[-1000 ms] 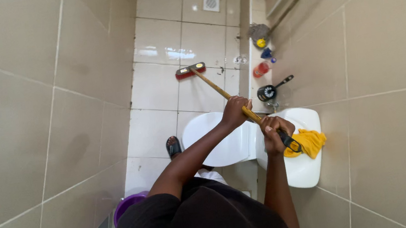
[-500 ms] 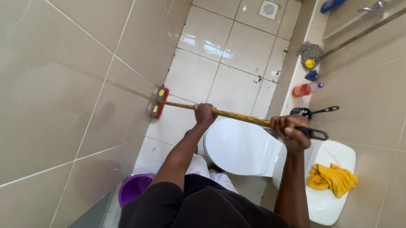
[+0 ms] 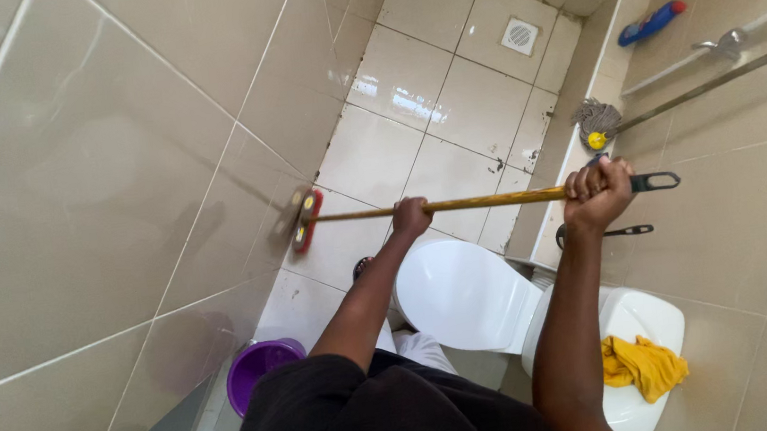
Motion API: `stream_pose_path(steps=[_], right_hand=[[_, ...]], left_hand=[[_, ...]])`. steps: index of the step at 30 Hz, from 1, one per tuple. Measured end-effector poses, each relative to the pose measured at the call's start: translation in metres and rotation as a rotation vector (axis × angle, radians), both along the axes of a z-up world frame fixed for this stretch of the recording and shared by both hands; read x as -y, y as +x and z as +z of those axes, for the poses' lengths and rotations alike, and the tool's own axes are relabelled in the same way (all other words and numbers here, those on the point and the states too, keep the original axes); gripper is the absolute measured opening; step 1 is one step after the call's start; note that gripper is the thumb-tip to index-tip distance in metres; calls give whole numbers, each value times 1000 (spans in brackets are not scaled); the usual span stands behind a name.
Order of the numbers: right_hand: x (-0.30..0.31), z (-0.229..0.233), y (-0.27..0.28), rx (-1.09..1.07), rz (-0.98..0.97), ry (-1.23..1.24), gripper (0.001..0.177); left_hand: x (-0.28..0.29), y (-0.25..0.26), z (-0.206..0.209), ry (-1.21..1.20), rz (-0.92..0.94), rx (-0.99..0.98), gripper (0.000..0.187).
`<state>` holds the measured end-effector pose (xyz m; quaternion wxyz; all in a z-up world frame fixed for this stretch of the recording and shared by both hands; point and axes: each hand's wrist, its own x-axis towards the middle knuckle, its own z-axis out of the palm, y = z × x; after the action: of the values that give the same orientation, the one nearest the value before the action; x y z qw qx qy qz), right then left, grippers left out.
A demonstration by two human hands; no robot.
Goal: The person mops the bathroom floor using a long-handled mop. They move the mop back and forth across the tiled floor, covering areas around the toilet, sink, and buckets. The person occasionally adjusts their position to reach different sections of the floor.
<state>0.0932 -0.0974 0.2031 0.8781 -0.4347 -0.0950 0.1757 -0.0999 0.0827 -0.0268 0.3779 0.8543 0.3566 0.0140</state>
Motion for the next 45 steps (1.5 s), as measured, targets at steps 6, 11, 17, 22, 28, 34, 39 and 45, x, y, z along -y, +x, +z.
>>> stream_pose_path(steps=[6,11,17,22,28,34,39,45], right_hand=[[8,14,-20,47,5,19,30],[-14,18,-30,233,-170,-42,27],[-26,18,25,162,-151,-8,31],[-7,9,25,-44,-206,-37,27],[23,-5,-11,66,-191,123,24],[20,1,-4,165,-177,21,25],[37,0,3,63,-127,14,24],[47,-17,-9,-43,-231,20,32]], left_hand=[[12,4,0,78,-58,-144,22],[-62,90,19,120,41,-13,6],[-72,114,26,92,-35,215,23],[-18,65,2,26,10,-31,23],[-11,96,16,45,14,-349,13],[-19,107,22,119,-22,-126,8],[-3,75,15,140,-101,-53,14],[36,29,2,67,-111,-203,38]])
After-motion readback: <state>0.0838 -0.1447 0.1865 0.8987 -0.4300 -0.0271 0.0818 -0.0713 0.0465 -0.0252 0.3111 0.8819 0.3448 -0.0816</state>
